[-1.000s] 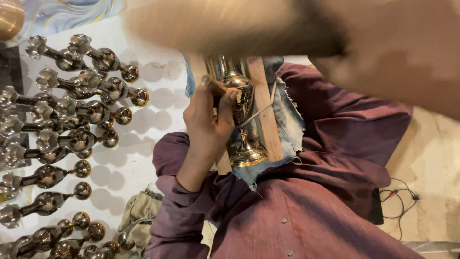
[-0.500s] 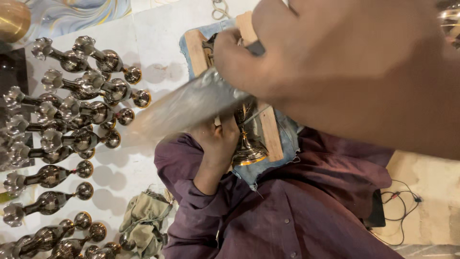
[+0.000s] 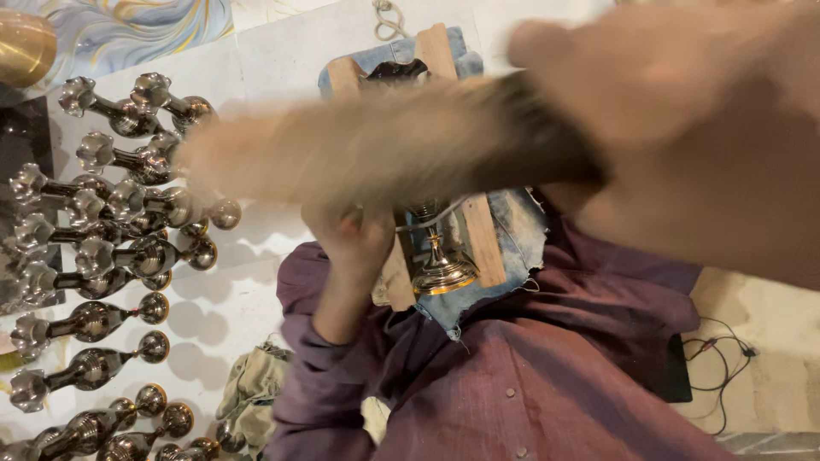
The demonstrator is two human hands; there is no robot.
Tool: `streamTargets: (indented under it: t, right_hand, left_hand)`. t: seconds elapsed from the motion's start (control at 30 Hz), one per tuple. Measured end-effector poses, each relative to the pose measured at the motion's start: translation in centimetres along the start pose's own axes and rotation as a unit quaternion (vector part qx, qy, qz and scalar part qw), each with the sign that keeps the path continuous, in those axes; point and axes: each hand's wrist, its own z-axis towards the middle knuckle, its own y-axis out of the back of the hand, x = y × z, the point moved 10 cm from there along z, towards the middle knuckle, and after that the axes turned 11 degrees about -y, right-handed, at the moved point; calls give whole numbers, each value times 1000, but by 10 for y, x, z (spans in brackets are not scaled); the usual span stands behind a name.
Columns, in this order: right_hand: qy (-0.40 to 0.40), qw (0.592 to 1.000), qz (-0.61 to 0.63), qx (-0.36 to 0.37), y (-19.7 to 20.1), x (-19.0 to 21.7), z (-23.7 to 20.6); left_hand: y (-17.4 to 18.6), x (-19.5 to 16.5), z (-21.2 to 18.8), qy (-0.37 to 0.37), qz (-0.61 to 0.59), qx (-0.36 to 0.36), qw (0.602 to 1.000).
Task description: The person uses a hammer and a small metal punch to engrave a decorative pattern onto a silver-colored metal vase. The vase is held steady between two wooden blocks on the lap while the person repeatedly strikes the punch to create the design.
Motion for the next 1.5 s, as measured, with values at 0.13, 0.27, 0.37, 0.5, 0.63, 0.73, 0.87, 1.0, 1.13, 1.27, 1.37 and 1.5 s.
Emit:
streamTargets:
  t: [0.13,0.27,0.37,0.5,0.63,0.73,0.87,1.0,1.13,1.27,1.37,1.5]
  right_hand:
    - [-134,982,126,38,-33,-48,-27]
    - [-231,966,103,60,-86,-80,-55]
    - [-271,958,76,49,-108,-91,-77]
    - [-301,950,71,51,-119,-96,-87]
    - [-296,919,234,-111,-85,-96,-85]
    - [-232,971,-14,-52,-86,-73,-80]
    - [-250,956,108,-109,-84,-72,-93]
    - [-338,916,199,-88,-108,-81,-112]
    - [-279,946,81,-142,-105,-59,-121]
    - [-332,902,224,-164,-127,-68,-135]
    - [-291,918,180,-201,-130,-58,-140]
    - [-309,893,254,-208,-145,-64,-152]
  left_hand:
    - [-32,-5,43,0,12,203,979]
    - [-55,-36,68,-128,47,329,935]
    - [-67,-40,73,-150,48,375,914]
    - [-78,-36,76,-166,57,402,899]
    - [-82,-34,71,-185,87,417,885]
    - [-80,-35,70,-195,89,416,884]
    - [-86,-33,70,-194,86,437,874]
    - [-94,-40,72,-238,70,453,856]
    - [-105,-37,65,-234,74,519,819]
    - [-102,-53,66,-304,38,508,805]
    - [-100,-55,64,-310,34,527,791]
    - [-103,-57,63,-292,21,546,785]
